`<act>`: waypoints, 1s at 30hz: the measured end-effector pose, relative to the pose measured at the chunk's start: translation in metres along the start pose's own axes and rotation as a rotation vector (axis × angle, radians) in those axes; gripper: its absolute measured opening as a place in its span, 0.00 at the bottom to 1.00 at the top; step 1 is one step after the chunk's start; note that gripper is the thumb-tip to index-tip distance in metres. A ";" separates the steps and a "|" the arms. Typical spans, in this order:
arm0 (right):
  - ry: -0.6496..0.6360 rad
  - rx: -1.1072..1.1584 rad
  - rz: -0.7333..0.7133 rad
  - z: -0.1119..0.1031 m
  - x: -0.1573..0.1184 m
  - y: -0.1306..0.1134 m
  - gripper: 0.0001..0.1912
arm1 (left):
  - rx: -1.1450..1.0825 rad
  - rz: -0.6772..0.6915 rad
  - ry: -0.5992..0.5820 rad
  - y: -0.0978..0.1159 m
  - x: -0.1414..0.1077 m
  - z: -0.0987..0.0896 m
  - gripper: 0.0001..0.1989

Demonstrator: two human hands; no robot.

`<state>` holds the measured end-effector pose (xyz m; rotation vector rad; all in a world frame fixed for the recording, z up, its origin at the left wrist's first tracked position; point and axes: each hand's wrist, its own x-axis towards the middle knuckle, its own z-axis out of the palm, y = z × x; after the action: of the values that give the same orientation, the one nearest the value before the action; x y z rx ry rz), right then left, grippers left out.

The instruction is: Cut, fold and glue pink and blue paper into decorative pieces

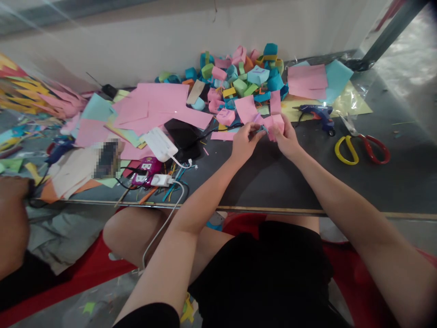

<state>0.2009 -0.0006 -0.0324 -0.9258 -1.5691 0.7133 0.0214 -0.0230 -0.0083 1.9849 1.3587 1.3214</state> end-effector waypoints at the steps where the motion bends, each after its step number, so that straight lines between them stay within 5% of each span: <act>1: -0.003 0.008 0.002 0.000 0.000 0.000 0.42 | -0.002 -0.008 0.013 0.000 0.000 0.001 0.08; 14: -0.032 -0.013 -0.046 0.000 -0.003 -0.004 0.40 | 0.039 -0.090 0.068 0.004 -0.004 0.001 0.18; 30: -0.079 0.054 0.055 0.003 -0.006 -0.023 0.44 | 0.162 -0.018 0.029 0.007 -0.005 -0.002 0.13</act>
<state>0.1939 -0.0173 -0.0167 -0.9135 -1.5910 0.8361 0.0231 -0.0310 -0.0044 2.0595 1.5380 1.2729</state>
